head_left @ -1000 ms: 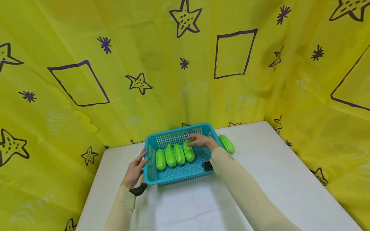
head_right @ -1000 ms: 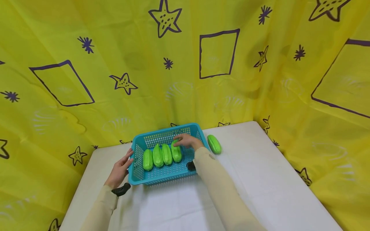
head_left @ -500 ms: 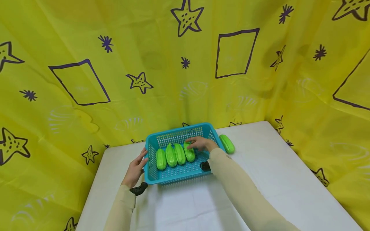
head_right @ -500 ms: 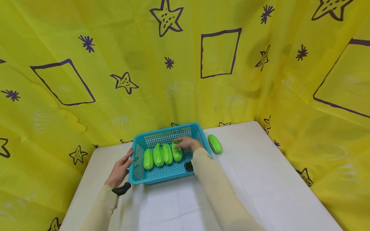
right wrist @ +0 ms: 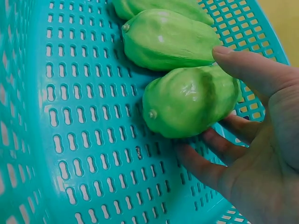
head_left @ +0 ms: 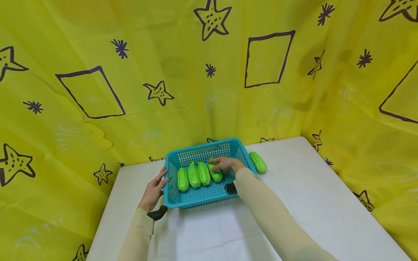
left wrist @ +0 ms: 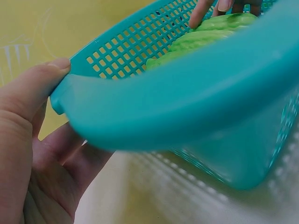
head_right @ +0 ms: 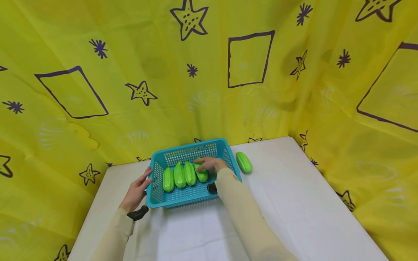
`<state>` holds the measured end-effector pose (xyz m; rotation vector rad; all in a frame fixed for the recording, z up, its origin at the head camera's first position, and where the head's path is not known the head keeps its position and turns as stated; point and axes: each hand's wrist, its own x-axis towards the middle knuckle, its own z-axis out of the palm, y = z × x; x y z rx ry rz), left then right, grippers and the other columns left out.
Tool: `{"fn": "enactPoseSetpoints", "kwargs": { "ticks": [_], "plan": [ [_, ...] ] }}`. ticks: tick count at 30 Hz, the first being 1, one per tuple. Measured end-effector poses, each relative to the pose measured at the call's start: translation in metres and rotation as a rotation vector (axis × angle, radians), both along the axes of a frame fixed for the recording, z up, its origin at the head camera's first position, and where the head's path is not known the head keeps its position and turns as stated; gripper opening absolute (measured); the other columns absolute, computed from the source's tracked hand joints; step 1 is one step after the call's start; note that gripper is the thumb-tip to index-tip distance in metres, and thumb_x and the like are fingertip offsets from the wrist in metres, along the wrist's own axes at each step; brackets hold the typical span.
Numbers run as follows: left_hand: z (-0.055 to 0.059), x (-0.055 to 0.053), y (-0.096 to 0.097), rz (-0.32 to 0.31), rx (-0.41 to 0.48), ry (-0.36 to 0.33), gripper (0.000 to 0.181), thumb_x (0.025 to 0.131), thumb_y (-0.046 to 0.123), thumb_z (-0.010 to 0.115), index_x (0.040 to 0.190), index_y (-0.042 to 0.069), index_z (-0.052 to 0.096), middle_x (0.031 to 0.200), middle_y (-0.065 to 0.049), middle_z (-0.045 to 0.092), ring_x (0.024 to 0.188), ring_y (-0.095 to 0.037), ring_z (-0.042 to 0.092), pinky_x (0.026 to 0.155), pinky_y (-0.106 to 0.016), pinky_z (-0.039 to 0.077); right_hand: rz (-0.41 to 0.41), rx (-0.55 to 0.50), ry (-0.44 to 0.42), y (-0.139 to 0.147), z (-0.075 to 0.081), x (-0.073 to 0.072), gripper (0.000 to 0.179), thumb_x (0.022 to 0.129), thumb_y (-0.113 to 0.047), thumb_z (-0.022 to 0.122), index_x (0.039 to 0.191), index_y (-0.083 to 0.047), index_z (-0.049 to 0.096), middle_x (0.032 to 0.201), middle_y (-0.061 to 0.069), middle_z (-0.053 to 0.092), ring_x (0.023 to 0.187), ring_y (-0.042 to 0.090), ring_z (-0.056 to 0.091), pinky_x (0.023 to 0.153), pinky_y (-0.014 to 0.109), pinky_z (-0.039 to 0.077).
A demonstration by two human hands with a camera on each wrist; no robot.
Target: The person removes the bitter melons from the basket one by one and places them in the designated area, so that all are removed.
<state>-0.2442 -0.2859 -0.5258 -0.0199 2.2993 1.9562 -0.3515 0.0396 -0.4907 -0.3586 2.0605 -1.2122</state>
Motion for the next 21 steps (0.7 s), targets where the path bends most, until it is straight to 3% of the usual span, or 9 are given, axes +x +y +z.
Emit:
{"fn": "enactPoseSetpoints", "kwargs": {
  "ticks": [10, 21],
  "plan": [
    [-0.001, 0.001, -0.001, -0.002, 0.007, 0.002, 0.057, 0.102, 0.033, 0.052, 0.154, 0.018, 0.034, 0.161, 0.016, 0.015, 0.148, -0.022, 0.017, 0.109, -0.052, 0.035, 0.003, 0.013, 0.028, 0.001, -0.005, -0.001, 0.060, 0.098, -0.013, 0.060, 0.153, -0.013, 0.036, 0.160, 0.017, 0.020, 0.143, 0.039, 0.026, 0.105, 0.058, 0.039],
    [-0.003, 0.000, -0.002, -0.005, 0.009, 0.005, 0.059, 0.101, 0.035, 0.053, 0.154, 0.018, 0.033, 0.161, 0.016, 0.015, 0.148, -0.023, 0.017, 0.110, -0.053, 0.034, -0.013, -0.009, 0.001, 0.004, -0.013, -0.009, 0.061, 0.096, -0.017, 0.063, 0.152, -0.017, 0.039, 0.160, 0.015, 0.021, 0.143, 0.038, 0.025, 0.106, 0.057, 0.040]
  ]
}}
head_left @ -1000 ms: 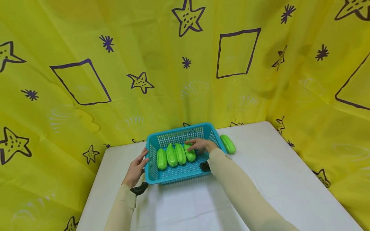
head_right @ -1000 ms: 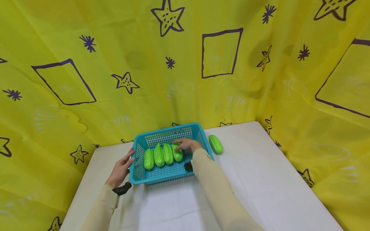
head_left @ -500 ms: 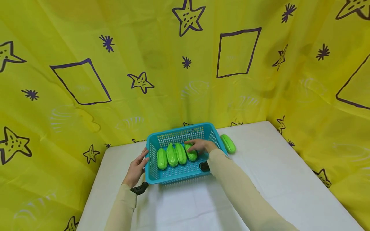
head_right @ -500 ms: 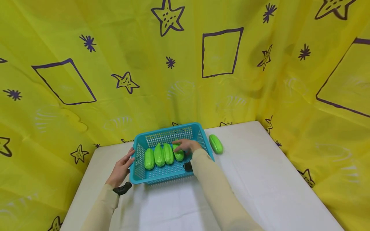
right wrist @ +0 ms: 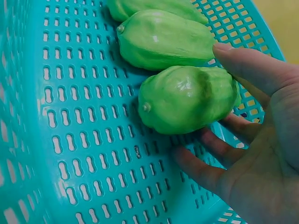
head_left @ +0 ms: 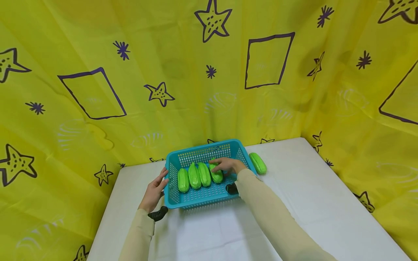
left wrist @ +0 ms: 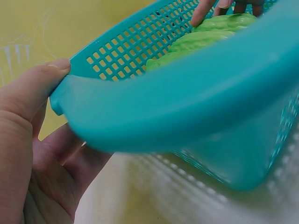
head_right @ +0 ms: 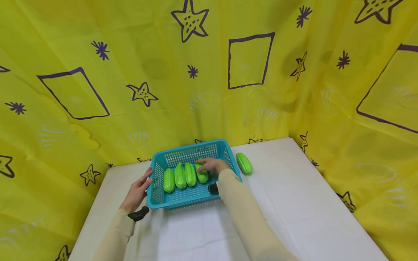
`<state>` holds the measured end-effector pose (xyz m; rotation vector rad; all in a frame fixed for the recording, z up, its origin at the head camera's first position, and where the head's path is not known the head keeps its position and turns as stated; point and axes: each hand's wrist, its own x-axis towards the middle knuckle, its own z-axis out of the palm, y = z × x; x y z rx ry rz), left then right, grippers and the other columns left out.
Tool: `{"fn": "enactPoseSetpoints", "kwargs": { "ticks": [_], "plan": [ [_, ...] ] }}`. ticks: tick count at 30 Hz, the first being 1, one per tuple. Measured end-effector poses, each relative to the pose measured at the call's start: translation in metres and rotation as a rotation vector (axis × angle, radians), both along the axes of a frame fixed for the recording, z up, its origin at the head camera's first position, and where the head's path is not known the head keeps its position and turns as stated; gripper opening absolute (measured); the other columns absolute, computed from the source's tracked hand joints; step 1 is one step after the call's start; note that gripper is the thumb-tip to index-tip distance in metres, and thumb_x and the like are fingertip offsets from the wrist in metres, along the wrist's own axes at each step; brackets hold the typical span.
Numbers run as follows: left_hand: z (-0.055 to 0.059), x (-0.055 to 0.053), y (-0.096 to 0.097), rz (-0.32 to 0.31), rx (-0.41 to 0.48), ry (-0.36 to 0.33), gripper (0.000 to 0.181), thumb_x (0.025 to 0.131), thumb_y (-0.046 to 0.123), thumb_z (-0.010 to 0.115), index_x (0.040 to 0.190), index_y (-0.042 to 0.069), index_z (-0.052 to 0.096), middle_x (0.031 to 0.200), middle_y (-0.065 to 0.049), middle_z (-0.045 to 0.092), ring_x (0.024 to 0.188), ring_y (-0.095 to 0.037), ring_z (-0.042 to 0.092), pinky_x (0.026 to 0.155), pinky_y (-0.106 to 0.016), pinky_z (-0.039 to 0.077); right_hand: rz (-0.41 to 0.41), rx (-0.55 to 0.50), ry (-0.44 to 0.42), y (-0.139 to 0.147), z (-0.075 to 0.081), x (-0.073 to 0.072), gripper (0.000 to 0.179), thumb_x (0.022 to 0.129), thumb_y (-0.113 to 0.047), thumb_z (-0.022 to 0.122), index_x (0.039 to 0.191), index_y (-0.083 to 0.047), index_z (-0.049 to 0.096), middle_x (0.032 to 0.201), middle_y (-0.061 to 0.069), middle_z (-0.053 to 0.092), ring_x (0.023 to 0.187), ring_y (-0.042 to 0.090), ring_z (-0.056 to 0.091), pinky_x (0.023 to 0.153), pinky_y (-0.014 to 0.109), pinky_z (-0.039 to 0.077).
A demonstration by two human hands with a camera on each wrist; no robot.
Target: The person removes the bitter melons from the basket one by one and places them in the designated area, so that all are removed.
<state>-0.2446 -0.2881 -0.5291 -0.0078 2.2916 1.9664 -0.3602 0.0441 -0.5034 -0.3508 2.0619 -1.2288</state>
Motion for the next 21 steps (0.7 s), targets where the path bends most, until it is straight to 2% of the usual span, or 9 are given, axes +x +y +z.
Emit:
{"fn": "enactPoseSetpoints", "kwargs": {
  "ticks": [6, 8, 12, 15, 21],
  "plan": [
    [0.000, 0.000, 0.000, -0.002, 0.001, -0.015, 0.055, 0.103, 0.030, 0.050, 0.154, 0.019, 0.033, 0.161, 0.017, 0.015, 0.148, -0.022, 0.016, 0.110, -0.053, 0.033, -0.008, 0.031, 0.027, 0.004, -0.001, 0.001, 0.060, 0.095, -0.017, 0.065, 0.150, -0.015, 0.041, 0.159, 0.016, 0.024, 0.141, 0.039, 0.029, 0.103, 0.056, 0.043],
    [0.007, 0.003, 0.002, -0.005, 0.006, -0.033, 0.054, 0.104, 0.027, 0.049, 0.155, 0.017, 0.032, 0.161, 0.015, 0.014, 0.149, -0.023, 0.014, 0.111, -0.054, 0.031, -0.031, 0.036, 0.032, 0.005, 0.000, 0.002, 0.059, 0.095, -0.014, 0.064, 0.150, -0.014, 0.042, 0.158, 0.018, 0.024, 0.141, 0.040, 0.030, 0.104, 0.056, 0.042],
    [0.009, 0.003, 0.003, -0.001, 0.002, -0.042, 0.054, 0.104, 0.026, 0.048, 0.155, 0.017, 0.031, 0.161, 0.015, 0.013, 0.149, -0.023, 0.014, 0.111, -0.055, 0.031, -0.082, 0.044, 0.053, 0.007, 0.001, 0.002, 0.056, 0.094, -0.010, 0.064, 0.148, -0.012, 0.045, 0.156, 0.021, 0.027, 0.138, 0.040, 0.033, 0.105, 0.055, 0.040],
    [0.002, 0.000, 0.001, 0.004, -0.016, -0.031, 0.054, 0.103, 0.029, 0.050, 0.154, 0.019, 0.033, 0.161, 0.017, 0.015, 0.149, -0.023, 0.015, 0.110, -0.055, 0.033, -0.095, 0.049, 0.078, 0.010, 0.001, 0.001, 0.056, 0.093, -0.008, 0.065, 0.146, -0.011, 0.047, 0.155, 0.022, 0.028, 0.137, 0.040, 0.035, 0.105, 0.053, 0.041],
    [0.000, -0.001, 0.001, 0.004, -0.022, -0.016, 0.054, 0.103, 0.031, 0.050, 0.154, 0.020, 0.034, 0.160, 0.017, 0.015, 0.148, -0.023, 0.016, 0.110, -0.054, 0.033, -0.076, 0.069, 0.118, 0.012, 0.001, 0.000, 0.056, 0.093, -0.008, 0.066, 0.146, -0.011, 0.048, 0.155, 0.022, 0.027, 0.135, 0.040, 0.037, 0.101, 0.048, 0.046]
  ]
}}
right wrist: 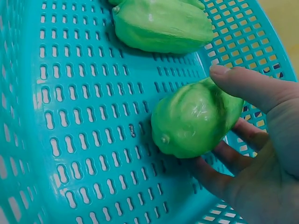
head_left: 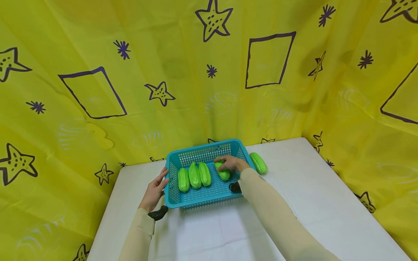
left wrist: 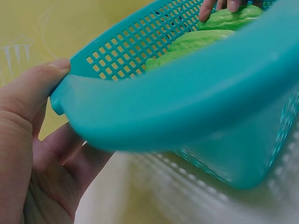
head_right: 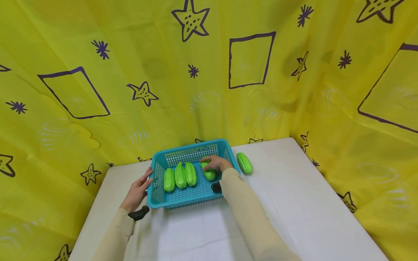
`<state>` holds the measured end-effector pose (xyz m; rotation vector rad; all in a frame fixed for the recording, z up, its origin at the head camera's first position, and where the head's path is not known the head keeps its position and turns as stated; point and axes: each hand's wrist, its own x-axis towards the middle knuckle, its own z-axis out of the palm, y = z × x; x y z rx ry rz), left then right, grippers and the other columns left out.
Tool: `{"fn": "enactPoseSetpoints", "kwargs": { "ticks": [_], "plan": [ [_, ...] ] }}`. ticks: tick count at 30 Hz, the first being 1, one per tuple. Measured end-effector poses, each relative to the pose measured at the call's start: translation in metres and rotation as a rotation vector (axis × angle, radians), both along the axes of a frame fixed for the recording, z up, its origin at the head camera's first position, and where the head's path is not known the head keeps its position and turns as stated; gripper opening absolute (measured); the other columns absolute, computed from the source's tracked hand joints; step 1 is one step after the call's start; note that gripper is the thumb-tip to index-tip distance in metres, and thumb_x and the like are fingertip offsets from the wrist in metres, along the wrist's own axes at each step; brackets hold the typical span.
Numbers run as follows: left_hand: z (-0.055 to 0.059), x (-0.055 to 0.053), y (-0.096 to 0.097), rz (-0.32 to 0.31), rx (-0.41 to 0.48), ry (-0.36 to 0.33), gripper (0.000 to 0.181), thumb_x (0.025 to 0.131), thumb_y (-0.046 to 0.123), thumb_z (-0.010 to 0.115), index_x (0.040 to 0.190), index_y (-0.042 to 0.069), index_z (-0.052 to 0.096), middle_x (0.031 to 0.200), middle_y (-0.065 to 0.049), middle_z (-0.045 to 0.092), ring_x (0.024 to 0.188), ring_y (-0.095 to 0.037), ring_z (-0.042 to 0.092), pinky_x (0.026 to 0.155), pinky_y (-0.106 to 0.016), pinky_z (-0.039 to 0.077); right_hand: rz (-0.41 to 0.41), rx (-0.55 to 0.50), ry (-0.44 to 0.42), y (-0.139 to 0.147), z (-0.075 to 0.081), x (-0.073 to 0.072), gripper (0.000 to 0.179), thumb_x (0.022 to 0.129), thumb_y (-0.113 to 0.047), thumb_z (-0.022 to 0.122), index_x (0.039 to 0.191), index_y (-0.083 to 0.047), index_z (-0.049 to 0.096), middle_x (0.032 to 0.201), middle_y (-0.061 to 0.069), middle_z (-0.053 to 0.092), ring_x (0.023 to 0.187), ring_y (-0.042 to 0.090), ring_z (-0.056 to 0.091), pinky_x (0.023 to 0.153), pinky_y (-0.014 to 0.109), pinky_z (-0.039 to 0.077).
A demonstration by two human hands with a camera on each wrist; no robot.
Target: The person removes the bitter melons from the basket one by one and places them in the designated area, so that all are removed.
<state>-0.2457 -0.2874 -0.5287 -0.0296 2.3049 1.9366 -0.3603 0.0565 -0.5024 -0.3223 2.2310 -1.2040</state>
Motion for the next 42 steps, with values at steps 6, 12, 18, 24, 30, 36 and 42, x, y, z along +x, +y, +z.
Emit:
{"fn": "enactPoseSetpoints", "kwargs": {
  "ticks": [6, 12, 18, 24, 30, 36, 42],
  "plan": [
    [0.002, -0.001, 0.001, -0.002, 0.008, -0.015, 0.055, 0.103, 0.030, 0.050, 0.154, 0.019, 0.032, 0.161, 0.017, 0.014, 0.148, -0.022, 0.016, 0.110, -0.053, 0.033, 0.011, 0.023, 0.018, 0.001, 0.000, -0.001, 0.055, 0.093, -0.006, 0.065, 0.145, -0.012, 0.049, 0.156, 0.021, 0.027, 0.135, 0.040, 0.036, 0.099, 0.044, 0.048],
    [0.019, 0.007, 0.006, -0.009, 0.025, -0.044, 0.053, 0.105, 0.021, 0.046, 0.155, 0.014, 0.030, 0.162, 0.012, 0.011, 0.149, -0.025, 0.014, 0.110, -0.055, 0.032, 0.043, 0.030, 0.027, 0.002, -0.001, -0.001, 0.052, 0.095, -0.006, 0.062, 0.145, -0.011, 0.049, 0.156, 0.021, 0.027, 0.138, 0.040, 0.032, 0.103, 0.046, 0.044],
    [0.026, 0.009, 0.008, -0.015, 0.021, -0.043, 0.053, 0.106, 0.019, 0.045, 0.155, 0.011, 0.029, 0.163, 0.009, 0.011, 0.148, -0.026, 0.015, 0.110, -0.054, 0.032, 0.036, 0.016, 0.015, 0.004, -0.003, -0.002, 0.049, 0.095, -0.010, 0.062, 0.142, -0.008, 0.051, 0.152, 0.023, 0.032, 0.131, 0.040, 0.041, 0.097, 0.050, 0.049],
    [0.009, 0.002, 0.003, 0.002, 0.034, -0.024, 0.053, 0.104, 0.024, 0.048, 0.154, 0.016, 0.032, 0.161, 0.014, 0.013, 0.149, -0.023, 0.015, 0.110, -0.054, 0.033, 0.037, 0.009, 0.019, 0.008, -0.004, -0.003, 0.046, 0.095, -0.014, 0.064, 0.138, -0.004, 0.053, 0.148, 0.027, 0.036, 0.125, 0.041, 0.047, 0.091, 0.051, 0.051],
    [0.000, -0.001, 0.001, -0.001, 0.022, -0.002, 0.055, 0.103, 0.031, 0.050, 0.154, 0.019, 0.033, 0.160, 0.017, 0.015, 0.148, -0.021, 0.016, 0.110, -0.053, 0.034, -0.011, 0.020, 0.014, 0.011, -0.002, -0.001, 0.043, 0.094, -0.016, 0.066, 0.135, -0.006, 0.057, 0.145, 0.024, 0.040, 0.117, 0.037, 0.052, 0.086, 0.051, 0.053],
    [0.007, 0.002, 0.002, -0.001, 0.047, -0.021, 0.053, 0.104, 0.025, 0.048, 0.154, 0.016, 0.033, 0.161, 0.014, 0.014, 0.148, -0.022, 0.016, 0.110, -0.053, 0.033, -0.013, 0.035, 0.024, 0.010, 0.004, -0.001, 0.043, 0.096, -0.018, 0.064, 0.137, -0.007, 0.055, 0.139, 0.021, 0.045, 0.111, 0.034, 0.056, 0.084, 0.051, 0.053],
    [0.025, 0.010, 0.007, -0.013, 0.050, -0.038, 0.052, 0.105, 0.019, 0.046, 0.154, 0.011, 0.031, 0.163, 0.008, 0.012, 0.149, -0.026, 0.014, 0.110, -0.054, 0.032, 0.020, 0.024, 0.030, 0.008, 0.015, -0.004, 0.042, 0.096, -0.017, 0.063, 0.136, -0.008, 0.054, 0.142, 0.023, 0.043, 0.100, 0.028, 0.058, 0.075, 0.044, 0.055]
  ]
}}
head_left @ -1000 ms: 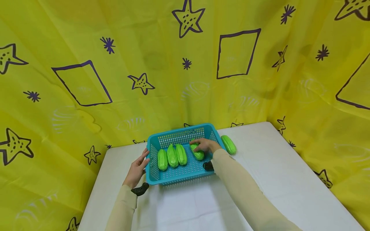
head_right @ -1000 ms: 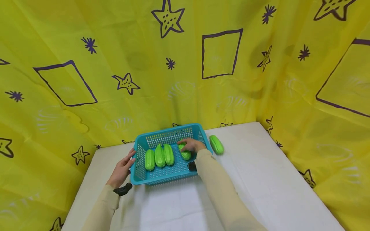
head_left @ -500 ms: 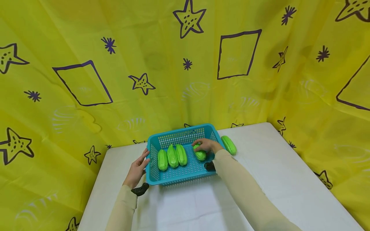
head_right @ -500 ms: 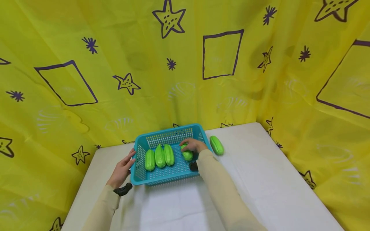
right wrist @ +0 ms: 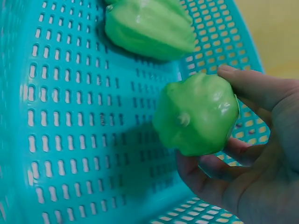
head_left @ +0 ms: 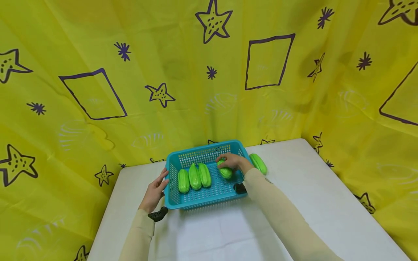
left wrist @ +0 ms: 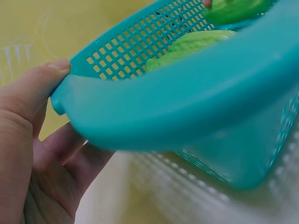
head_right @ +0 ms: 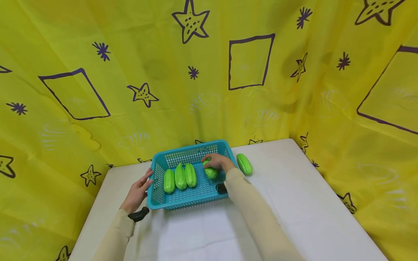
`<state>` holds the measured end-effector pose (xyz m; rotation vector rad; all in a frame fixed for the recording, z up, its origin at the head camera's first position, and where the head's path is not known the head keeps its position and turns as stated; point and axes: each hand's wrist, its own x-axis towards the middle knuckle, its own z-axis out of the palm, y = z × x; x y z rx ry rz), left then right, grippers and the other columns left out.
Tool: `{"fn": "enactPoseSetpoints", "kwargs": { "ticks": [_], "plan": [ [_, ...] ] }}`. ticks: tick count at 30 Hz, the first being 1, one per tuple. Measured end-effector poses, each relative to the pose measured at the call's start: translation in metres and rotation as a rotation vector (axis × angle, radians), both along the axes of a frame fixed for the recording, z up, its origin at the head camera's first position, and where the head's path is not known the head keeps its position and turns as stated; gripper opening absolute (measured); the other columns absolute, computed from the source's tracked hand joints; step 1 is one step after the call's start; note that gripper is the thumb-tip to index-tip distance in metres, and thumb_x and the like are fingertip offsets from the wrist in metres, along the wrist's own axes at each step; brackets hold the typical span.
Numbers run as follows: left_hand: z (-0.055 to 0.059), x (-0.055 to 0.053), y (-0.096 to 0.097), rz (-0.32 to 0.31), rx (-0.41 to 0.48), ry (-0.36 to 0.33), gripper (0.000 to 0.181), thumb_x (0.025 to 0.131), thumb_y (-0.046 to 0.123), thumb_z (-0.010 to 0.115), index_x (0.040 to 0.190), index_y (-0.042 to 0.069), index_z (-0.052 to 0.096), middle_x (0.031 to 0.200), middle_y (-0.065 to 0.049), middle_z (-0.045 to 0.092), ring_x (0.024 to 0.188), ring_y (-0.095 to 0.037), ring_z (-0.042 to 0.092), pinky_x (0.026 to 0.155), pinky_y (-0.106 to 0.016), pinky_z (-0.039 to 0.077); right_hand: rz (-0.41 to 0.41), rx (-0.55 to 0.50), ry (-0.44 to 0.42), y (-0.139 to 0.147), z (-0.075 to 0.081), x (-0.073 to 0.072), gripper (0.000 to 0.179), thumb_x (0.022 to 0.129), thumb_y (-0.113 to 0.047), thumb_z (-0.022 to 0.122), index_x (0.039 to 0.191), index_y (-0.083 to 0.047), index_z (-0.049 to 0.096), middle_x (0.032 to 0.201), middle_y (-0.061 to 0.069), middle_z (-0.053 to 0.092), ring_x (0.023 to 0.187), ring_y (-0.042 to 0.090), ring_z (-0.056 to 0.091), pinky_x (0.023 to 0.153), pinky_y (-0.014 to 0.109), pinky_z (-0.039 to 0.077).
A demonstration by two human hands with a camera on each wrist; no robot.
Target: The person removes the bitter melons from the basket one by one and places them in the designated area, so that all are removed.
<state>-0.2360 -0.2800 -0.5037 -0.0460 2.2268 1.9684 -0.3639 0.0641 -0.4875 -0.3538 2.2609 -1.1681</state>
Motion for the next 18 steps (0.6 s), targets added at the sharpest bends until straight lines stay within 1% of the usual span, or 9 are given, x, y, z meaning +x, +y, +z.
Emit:
{"fn": "enactPoseSetpoints", "kwargs": {
  "ticks": [4, 6, 7, 9, 12, 13, 14, 16, 18],
  "plan": [
    [0.007, 0.003, 0.002, 0.002, -0.007, -0.011, 0.052, 0.105, 0.019, 0.047, 0.154, 0.011, 0.032, 0.163, 0.008, 0.013, 0.149, -0.026, 0.014, 0.110, -0.054, 0.032, -0.012, -0.057, 0.028, -0.001, 0.009, -0.001, 0.041, 0.095, -0.015, 0.065, 0.134, -0.007, 0.056, 0.138, 0.026, 0.045, 0.084, 0.023, 0.058, 0.067, 0.038, 0.054],
    [0.007, 0.004, 0.003, 0.005, -0.004, -0.016, 0.052, 0.105, 0.018, 0.047, 0.154, 0.011, 0.032, 0.163, 0.008, 0.012, 0.149, -0.026, 0.014, 0.111, -0.054, 0.031, -0.022, -0.080, 0.061, -0.001, 0.013, 0.000, 0.041, 0.094, -0.016, 0.065, 0.133, -0.007, 0.057, 0.133, 0.027, 0.048, 0.080, 0.021, 0.058, 0.064, 0.036, 0.054],
    [0.007, 0.003, 0.003, 0.006, -0.004, -0.017, 0.052, 0.105, 0.019, 0.047, 0.154, 0.011, 0.032, 0.163, 0.009, 0.012, 0.149, -0.026, 0.014, 0.111, -0.054, 0.032, -0.021, -0.084, 0.092, 0.000, 0.014, 0.000, 0.041, 0.094, -0.017, 0.066, 0.133, -0.006, 0.057, 0.133, 0.027, 0.048, 0.081, 0.022, 0.058, 0.064, 0.035, 0.053],
    [0.006, 0.003, 0.003, 0.008, -0.005, -0.019, 0.052, 0.105, 0.019, 0.047, 0.154, 0.011, 0.031, 0.163, 0.009, 0.012, 0.149, -0.027, 0.014, 0.110, -0.054, 0.032, -0.031, -0.095, 0.147, 0.002, 0.016, 0.001, 0.042, 0.095, -0.019, 0.066, 0.134, -0.006, 0.057, 0.137, 0.025, 0.047, 0.095, 0.028, 0.059, 0.068, 0.037, 0.052],
    [0.006, 0.003, 0.004, 0.003, -0.009, -0.019, 0.053, 0.105, 0.019, 0.046, 0.155, 0.011, 0.030, 0.163, 0.008, 0.011, 0.149, -0.027, 0.013, 0.110, -0.054, 0.032, -0.057, -0.121, 0.221, 0.004, 0.018, 0.005, 0.042, 0.094, -0.020, 0.066, 0.133, -0.005, 0.058, 0.142, 0.024, 0.044, 0.117, 0.037, 0.052, 0.078, 0.039, 0.052],
    [0.007, 0.003, 0.004, 0.003, -0.011, -0.018, 0.053, 0.105, 0.019, 0.046, 0.155, 0.010, 0.030, 0.163, 0.008, 0.011, 0.149, -0.028, 0.013, 0.110, -0.054, 0.032, -0.069, -0.132, 0.238, 0.005, 0.019, 0.006, 0.043, 0.094, -0.020, 0.066, 0.134, -0.004, 0.058, 0.144, 0.023, 0.043, 0.121, 0.038, 0.049, 0.079, 0.038, 0.052],
    [0.007, 0.004, 0.004, 0.003, -0.011, -0.018, 0.053, 0.105, 0.019, 0.046, 0.155, 0.010, 0.030, 0.163, 0.008, 0.011, 0.149, -0.028, 0.014, 0.110, -0.054, 0.032, -0.086, -0.151, 0.242, 0.006, 0.020, 0.008, 0.043, 0.094, -0.019, 0.066, 0.134, -0.005, 0.058, 0.143, 0.023, 0.043, 0.121, 0.038, 0.048, 0.079, 0.038, 0.052],
    [0.007, 0.003, 0.004, 0.003, -0.009, -0.017, 0.053, 0.105, 0.018, 0.046, 0.155, 0.010, 0.030, 0.163, 0.008, 0.011, 0.149, -0.028, 0.014, 0.110, -0.055, 0.031, -0.112, -0.184, 0.247, 0.008, 0.024, 0.012, 0.043, 0.095, -0.020, 0.066, 0.134, -0.005, 0.057, 0.138, 0.023, 0.044, 0.111, 0.035, 0.053, 0.075, 0.036, 0.052],
    [0.002, 0.001, 0.002, 0.004, -0.008, -0.015, 0.053, 0.105, 0.019, 0.046, 0.155, 0.011, 0.030, 0.163, 0.009, 0.011, 0.149, -0.028, 0.014, 0.110, -0.055, 0.031, -0.130, -0.220, 0.250, 0.011, 0.027, 0.016, 0.044, 0.095, -0.022, 0.065, 0.135, -0.006, 0.056, 0.134, 0.024, 0.045, 0.099, 0.030, 0.057, 0.069, 0.034, 0.053]
  ]
}}
